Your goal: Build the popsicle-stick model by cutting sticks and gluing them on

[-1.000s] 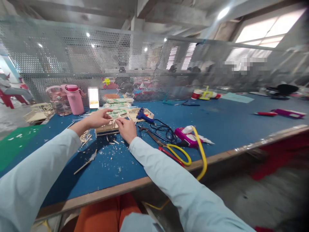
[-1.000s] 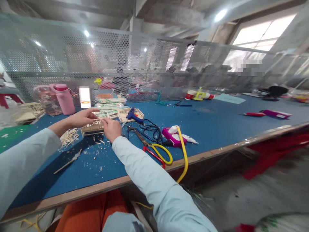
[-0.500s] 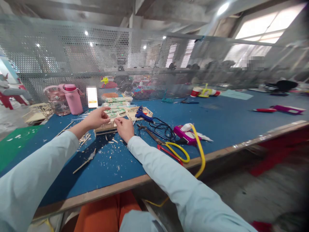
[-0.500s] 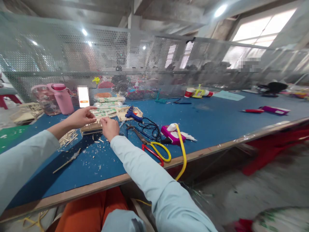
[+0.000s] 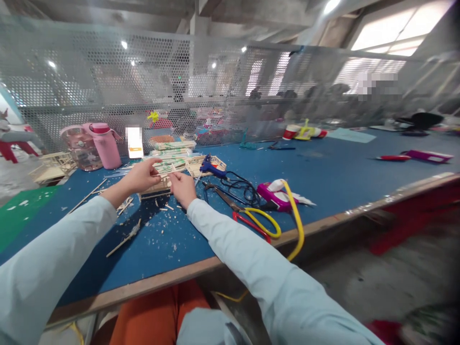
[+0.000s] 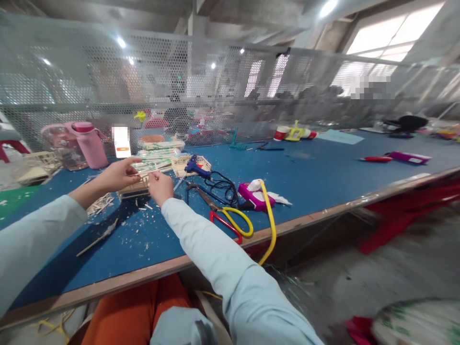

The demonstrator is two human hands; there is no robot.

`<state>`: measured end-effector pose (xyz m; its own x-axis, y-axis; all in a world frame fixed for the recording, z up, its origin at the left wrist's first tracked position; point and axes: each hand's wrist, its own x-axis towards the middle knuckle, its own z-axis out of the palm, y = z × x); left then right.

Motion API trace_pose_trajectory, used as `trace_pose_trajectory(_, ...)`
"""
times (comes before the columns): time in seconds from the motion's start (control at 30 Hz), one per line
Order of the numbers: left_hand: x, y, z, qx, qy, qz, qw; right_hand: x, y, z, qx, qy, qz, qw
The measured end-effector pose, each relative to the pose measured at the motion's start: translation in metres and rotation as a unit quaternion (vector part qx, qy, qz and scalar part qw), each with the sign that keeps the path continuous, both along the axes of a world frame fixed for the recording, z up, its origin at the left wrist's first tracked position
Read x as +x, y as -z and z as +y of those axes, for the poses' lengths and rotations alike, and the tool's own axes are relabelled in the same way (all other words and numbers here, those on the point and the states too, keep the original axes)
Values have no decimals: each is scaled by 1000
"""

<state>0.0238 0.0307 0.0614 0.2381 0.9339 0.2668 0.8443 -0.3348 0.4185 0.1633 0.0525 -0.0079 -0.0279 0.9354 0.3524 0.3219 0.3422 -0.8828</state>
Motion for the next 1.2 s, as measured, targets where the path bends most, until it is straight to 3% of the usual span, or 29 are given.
trace_pose_trajectory(0.13, 1, -1, 1, -6, -11, 36, 999, -1, 1, 3, -57, -36, 71, 995)
trace_pose_trajectory(0.37, 1, -2, 5, -25, -6, 77, 997, -1, 3, 2, -76, -94, 137, 983)
trace_pose_trajectory(0.67, 1, -1, 12, -6, 0, 91, 996, -2, 15, 14, -46, -68, 98, 992)
trace_pose_trajectory(0.9, 4, -2, 9, -19, -14, 96, 995, 1, 11, 13, -26, -65, 42, 997)
trace_pose_trajectory(1.0, 1, -3, 9, -45, -1, 60, 997, 4, 10, 12, -4, -59, 16, 998)
trace_pose_trajectory(1.2, -13, -8, 11, -78, -17, -142, 987, 6, 10, 13, 22, -52, -13, 998)
